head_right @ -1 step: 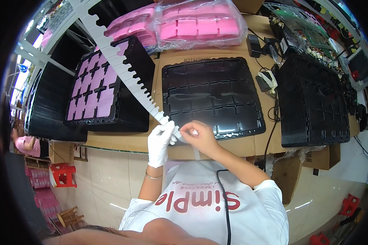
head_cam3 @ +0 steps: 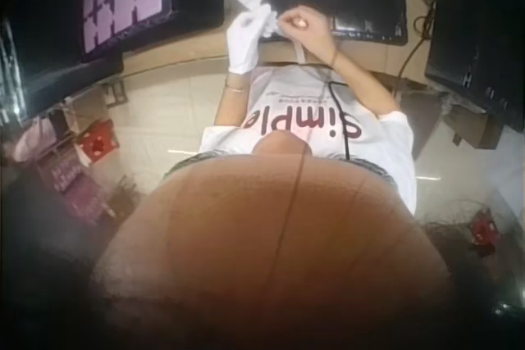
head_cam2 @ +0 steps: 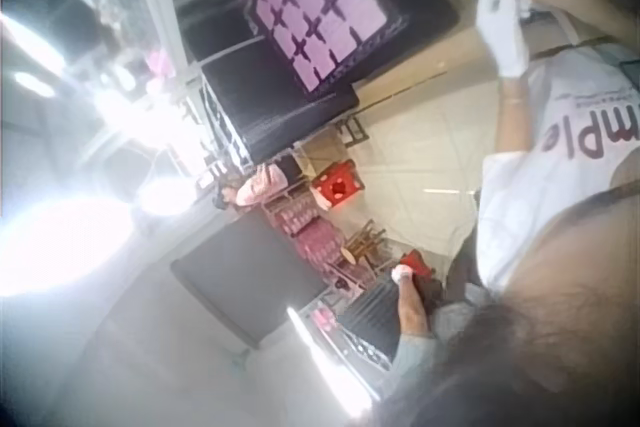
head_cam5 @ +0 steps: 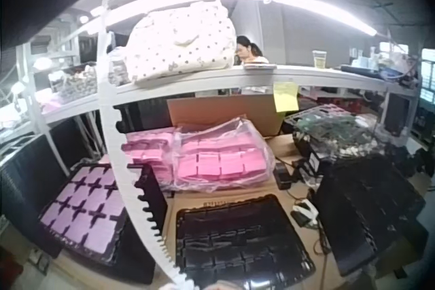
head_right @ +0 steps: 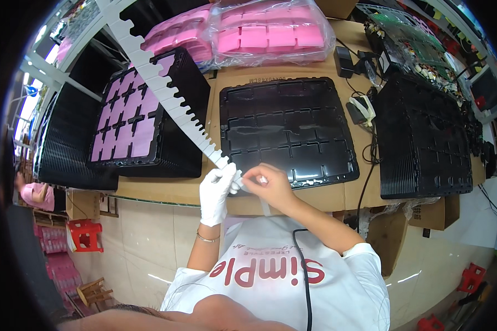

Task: The person assembles black plastic trays by placing pink foam inserts into them. They then use a handheld tool to press down on the foam, securing it within the tray's compartments. The person repeats this process for multiple trays, stacking the completed units to the side.

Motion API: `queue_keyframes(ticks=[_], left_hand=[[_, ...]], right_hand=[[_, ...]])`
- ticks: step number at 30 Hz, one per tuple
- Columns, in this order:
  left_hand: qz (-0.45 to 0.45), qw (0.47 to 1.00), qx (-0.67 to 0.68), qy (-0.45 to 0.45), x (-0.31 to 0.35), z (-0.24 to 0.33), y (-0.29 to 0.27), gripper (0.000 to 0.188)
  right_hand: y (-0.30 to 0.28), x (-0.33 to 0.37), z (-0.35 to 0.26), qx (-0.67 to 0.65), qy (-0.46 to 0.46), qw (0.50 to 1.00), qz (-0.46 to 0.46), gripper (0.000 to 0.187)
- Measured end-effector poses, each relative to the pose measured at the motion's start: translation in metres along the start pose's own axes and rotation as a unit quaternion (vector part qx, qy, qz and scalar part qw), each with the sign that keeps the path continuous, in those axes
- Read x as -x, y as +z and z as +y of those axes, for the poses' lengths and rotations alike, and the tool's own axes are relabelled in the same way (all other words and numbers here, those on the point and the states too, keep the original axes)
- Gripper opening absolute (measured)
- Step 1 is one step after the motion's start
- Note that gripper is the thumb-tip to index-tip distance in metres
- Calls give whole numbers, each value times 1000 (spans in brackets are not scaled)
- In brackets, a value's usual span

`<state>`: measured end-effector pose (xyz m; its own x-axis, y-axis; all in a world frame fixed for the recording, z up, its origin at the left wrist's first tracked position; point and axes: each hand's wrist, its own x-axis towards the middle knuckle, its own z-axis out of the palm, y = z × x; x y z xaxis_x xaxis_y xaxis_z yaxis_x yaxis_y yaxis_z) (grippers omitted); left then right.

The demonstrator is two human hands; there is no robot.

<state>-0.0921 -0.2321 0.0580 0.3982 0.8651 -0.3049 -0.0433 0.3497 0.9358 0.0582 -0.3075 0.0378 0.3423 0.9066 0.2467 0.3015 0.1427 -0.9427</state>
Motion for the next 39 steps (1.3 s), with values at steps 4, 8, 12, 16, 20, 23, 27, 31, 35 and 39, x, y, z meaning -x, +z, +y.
queue_keyframes(ticks=[4, 8, 12, 16, 20, 23, 27, 31, 35, 39], left_hand=[[19, 1000, 17, 12, 5, -7, -2, 14], [74, 997, 23, 28, 3, -17, -20, 17], [73, 996, -48, -12, 8, -10, -42, 20], [30, 995, -92, -11, 6, -15, -42, 22], [16, 992, -126, -13, -1, -22, -37, 23], [14, 993, -116, -24, -4, -26, -38, 23], [20, 995, -89, -38, -6, -23, -36, 18], [8, 996, -84, -40, -8, -25, -39, 23], [14, 995, -88, -50, -8, -25, -39, 22], [13, 995, -81, -48, -7, -24, -39, 23]], right_hand=[[9, 4, 8, 71, -188, 979, 30, 11], [4, 0, 3, 35, -157, 986, -55, 9], [-2, -41, 17, 37, 7, 981, -191, 9], [12, -60, 37, 191, -35, 929, -316, 11], [17, -67, 26, 239, 24, 908, -345, 17], [19, -67, 24, 244, 58, 910, -330, 19], [20, -60, 28, 240, 45, 921, -302, 17], [24, -60, 34, 247, 58, 924, -285, 19], [23, -63, 28, 246, 62, 922, -291, 17], [24, -60, 35, 237, 43, 929, -281, 15]])
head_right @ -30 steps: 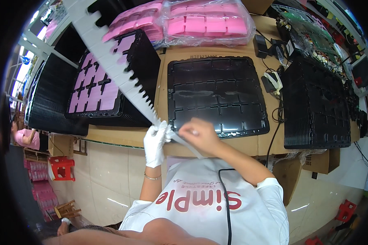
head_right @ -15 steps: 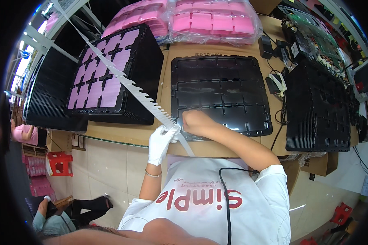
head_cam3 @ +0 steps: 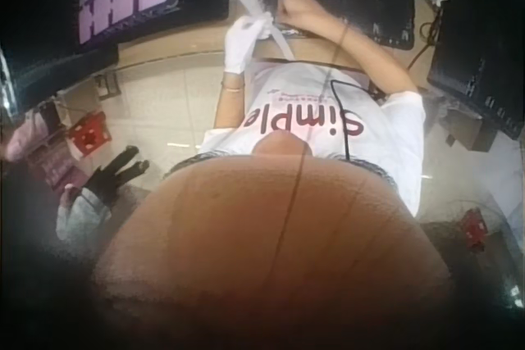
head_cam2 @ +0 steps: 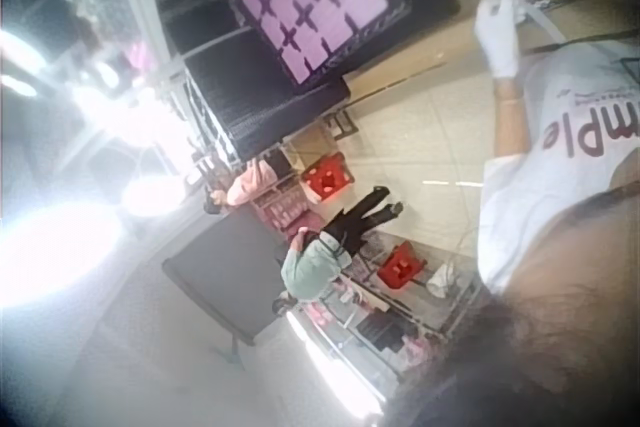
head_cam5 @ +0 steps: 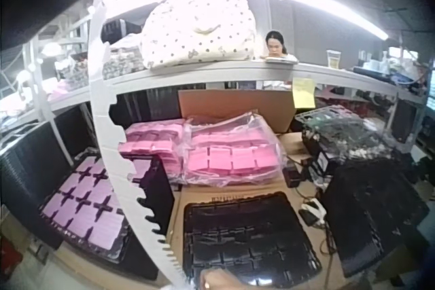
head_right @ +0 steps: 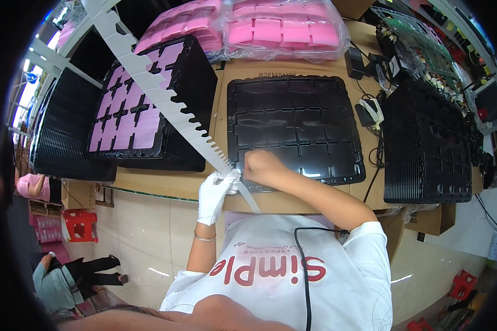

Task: The person assembles black plastic trays by placing pink foam inserts into them. They then use a handheld tool to press down on the foam, securing it within the tray's compartments. The person repeats this process for multiple trays, stacking the completed units to the side.

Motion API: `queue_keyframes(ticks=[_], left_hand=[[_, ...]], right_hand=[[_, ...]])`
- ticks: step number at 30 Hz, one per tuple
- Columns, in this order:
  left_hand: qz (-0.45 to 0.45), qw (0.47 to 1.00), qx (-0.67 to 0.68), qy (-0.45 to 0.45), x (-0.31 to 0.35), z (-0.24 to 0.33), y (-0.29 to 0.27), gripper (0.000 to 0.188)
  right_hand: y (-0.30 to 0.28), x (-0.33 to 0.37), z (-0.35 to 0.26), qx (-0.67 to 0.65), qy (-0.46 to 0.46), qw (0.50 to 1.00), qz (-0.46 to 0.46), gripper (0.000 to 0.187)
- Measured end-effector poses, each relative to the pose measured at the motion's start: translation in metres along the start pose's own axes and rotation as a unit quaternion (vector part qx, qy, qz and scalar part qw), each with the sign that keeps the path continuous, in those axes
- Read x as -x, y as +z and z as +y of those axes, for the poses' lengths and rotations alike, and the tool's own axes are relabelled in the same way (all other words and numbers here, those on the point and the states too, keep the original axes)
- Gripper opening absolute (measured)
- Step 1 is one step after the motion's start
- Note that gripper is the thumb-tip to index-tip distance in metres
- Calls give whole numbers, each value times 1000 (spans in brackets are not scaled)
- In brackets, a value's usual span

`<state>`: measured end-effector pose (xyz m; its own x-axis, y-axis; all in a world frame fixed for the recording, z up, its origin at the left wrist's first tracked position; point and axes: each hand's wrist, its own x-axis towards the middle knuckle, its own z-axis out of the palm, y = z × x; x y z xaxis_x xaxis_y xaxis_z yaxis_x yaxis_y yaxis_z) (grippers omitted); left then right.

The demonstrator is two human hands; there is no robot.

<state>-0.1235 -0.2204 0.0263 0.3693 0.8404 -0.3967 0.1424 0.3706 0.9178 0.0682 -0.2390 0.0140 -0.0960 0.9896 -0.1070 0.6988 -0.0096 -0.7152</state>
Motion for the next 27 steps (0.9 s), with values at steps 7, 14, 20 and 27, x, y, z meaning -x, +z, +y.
queue_keyframes(ticks=[7, 14, 20, 27], left_hand=[[2, 1000, 1, 5, -2, -7, -2, 24], [28, 999, 11, 14, -1, -3, 0, 23], [43, 999, 7, 22, -1, -3, -1, 20], [16, 998, 49, 43, 6, -4, 1, 16]], right_hand=[[10, 3, 6, -4, -10, 999, 36, 13], [-4, 22, 5, -78, -92, 992, -31, 14], [-12, 30, 15, -296, 6, 955, 20, 7], [-23, 33, 26, -496, 58, 866, -33, 12]])
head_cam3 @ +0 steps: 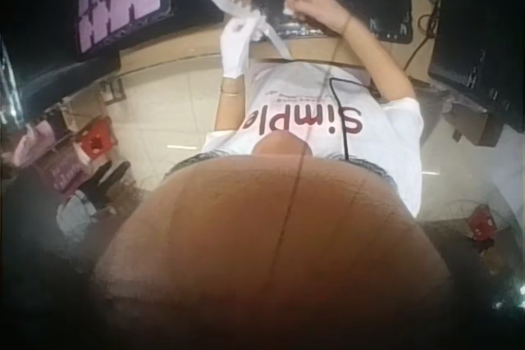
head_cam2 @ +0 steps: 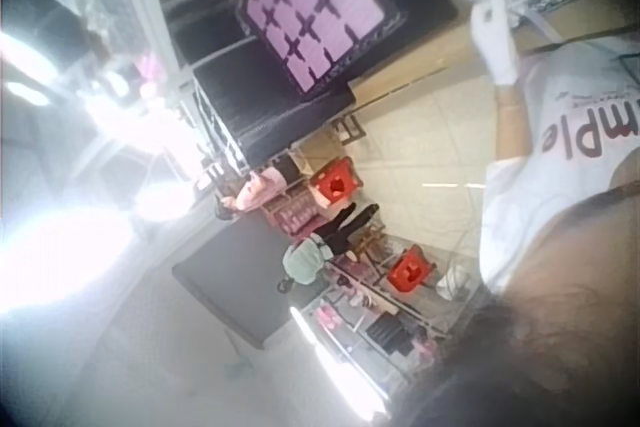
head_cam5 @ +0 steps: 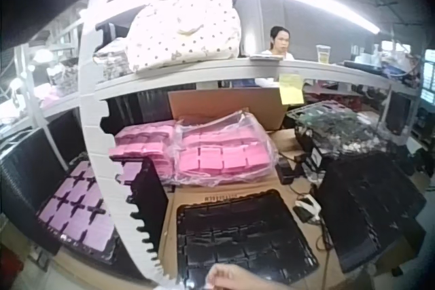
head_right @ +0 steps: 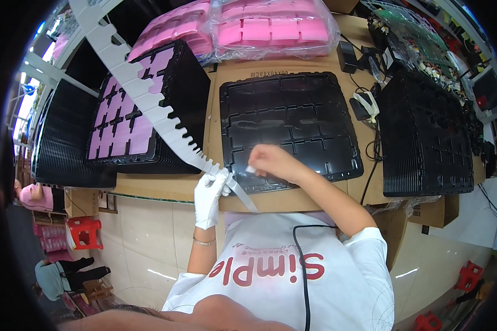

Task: The person assembles black plastic trays by placing pink foam inserts into them. They then use a handheld tool to press down on the foam, securing it within the tray's compartments. The person repeats this process for multiple trays, stacking the completed units to the side.

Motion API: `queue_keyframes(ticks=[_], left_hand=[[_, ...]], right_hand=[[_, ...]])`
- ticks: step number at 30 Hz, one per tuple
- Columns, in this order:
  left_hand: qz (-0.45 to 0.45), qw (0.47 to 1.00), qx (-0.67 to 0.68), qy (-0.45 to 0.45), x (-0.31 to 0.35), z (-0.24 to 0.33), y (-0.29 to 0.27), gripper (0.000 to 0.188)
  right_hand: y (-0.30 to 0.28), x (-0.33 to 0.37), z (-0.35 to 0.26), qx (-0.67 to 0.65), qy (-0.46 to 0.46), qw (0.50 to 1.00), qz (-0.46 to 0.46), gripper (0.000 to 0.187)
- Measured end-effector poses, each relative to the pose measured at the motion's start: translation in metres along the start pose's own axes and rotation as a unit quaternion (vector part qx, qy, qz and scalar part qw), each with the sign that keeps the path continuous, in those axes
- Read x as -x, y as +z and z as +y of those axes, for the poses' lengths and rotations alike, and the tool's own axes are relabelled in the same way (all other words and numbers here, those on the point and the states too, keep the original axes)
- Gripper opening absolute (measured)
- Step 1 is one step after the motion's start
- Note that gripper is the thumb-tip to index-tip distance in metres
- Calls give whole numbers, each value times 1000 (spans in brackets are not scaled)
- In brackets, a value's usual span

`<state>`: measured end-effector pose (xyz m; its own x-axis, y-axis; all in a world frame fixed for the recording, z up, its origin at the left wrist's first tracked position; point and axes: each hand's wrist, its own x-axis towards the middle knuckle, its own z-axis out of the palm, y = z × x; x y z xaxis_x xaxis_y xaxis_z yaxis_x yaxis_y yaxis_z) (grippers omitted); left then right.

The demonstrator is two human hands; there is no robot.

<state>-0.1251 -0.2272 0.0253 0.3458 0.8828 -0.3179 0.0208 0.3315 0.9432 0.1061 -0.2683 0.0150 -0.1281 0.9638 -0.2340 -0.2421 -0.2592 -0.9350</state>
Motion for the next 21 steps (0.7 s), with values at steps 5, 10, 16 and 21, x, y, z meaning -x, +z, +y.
queue_keyframes(ticks=[5, 10, 16, 21], left_hand=[[-27, 999, 39, 2, 12, 11, 37, 20], [-90, 996, 23, -8, 8, 13, 71, 18], [-148, 989, -29, -8, -2, 27, 105, 33], [-121, 993, -15, -6, -7, 16, 118, 28]], right_hand=[[15, 41, -4, -214, 25, 976, 43, 18], [31, 68, 15, 5, -89, 967, 237, 12], [18, 103, 12, 226, -242, 878, 346, 11], [3, 123, 5, 323, -344, 823, 316, 11]])
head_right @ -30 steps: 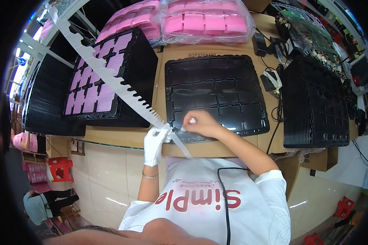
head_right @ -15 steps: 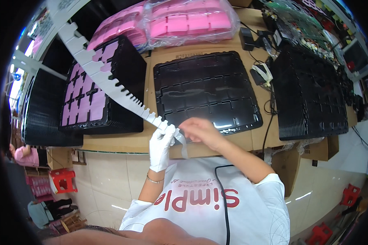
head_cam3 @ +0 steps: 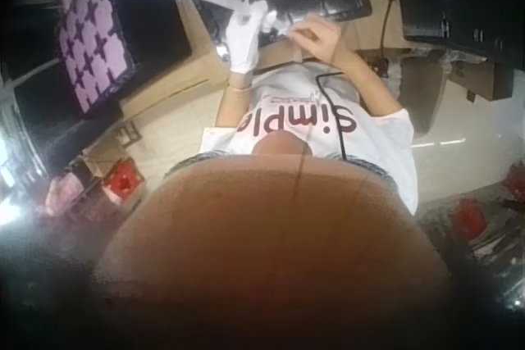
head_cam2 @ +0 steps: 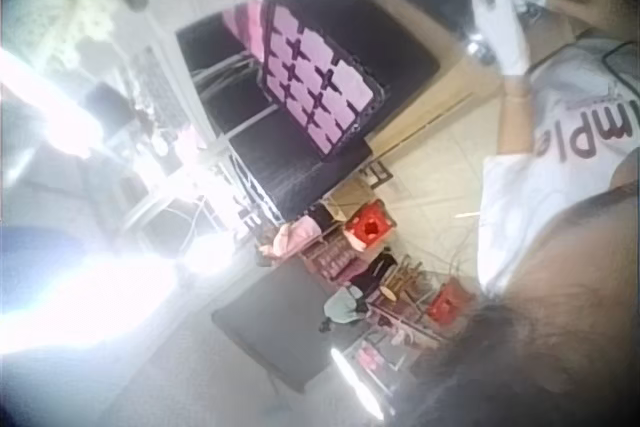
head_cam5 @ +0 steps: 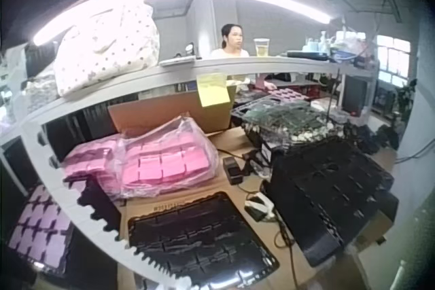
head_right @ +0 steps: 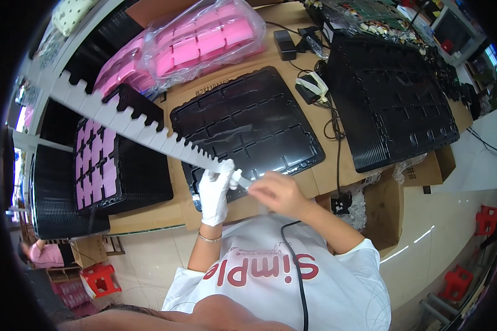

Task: The person assembles black plastic trays by placing pink foam inserts into them. They then use a handheld tool to press down on the foam, securing it within the tray's compartments. The person repeats this process for multiple trays, stacking the completed units to the side.

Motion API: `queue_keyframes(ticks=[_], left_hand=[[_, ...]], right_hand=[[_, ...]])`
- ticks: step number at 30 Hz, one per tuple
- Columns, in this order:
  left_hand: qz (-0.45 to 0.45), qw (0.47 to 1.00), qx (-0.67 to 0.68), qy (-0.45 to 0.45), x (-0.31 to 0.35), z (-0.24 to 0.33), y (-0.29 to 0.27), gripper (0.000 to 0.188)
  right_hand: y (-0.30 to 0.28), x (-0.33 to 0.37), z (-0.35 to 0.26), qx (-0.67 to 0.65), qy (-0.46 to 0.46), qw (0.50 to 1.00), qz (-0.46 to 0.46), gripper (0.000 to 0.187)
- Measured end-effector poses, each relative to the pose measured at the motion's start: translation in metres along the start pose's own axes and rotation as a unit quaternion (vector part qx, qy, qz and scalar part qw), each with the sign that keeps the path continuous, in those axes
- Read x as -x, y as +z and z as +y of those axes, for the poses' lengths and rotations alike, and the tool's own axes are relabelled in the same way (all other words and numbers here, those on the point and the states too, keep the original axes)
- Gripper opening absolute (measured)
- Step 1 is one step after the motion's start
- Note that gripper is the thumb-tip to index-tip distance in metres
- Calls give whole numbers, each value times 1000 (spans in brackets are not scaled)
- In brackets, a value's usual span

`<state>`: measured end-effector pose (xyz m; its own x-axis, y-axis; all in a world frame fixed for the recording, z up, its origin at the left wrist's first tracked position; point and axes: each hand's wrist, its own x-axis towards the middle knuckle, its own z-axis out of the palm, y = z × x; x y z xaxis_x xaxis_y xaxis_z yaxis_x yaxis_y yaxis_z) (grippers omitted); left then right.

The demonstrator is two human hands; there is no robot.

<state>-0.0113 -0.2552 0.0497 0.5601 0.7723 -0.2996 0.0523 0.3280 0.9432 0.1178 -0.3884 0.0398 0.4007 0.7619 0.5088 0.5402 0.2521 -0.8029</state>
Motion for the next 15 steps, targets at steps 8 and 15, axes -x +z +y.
queue_keyframes(ticks=[8, 15], left_hand=[[50, 999, -15, 17, 11, -7, -18, 19], [47, 999, -4, 11, 8, -16, -25, 17]], right_hand=[[-105, -27, 71, 190, 201, 952, -132, 9], [-100, -23, 88, 246, 166, 949, -109, 13]])
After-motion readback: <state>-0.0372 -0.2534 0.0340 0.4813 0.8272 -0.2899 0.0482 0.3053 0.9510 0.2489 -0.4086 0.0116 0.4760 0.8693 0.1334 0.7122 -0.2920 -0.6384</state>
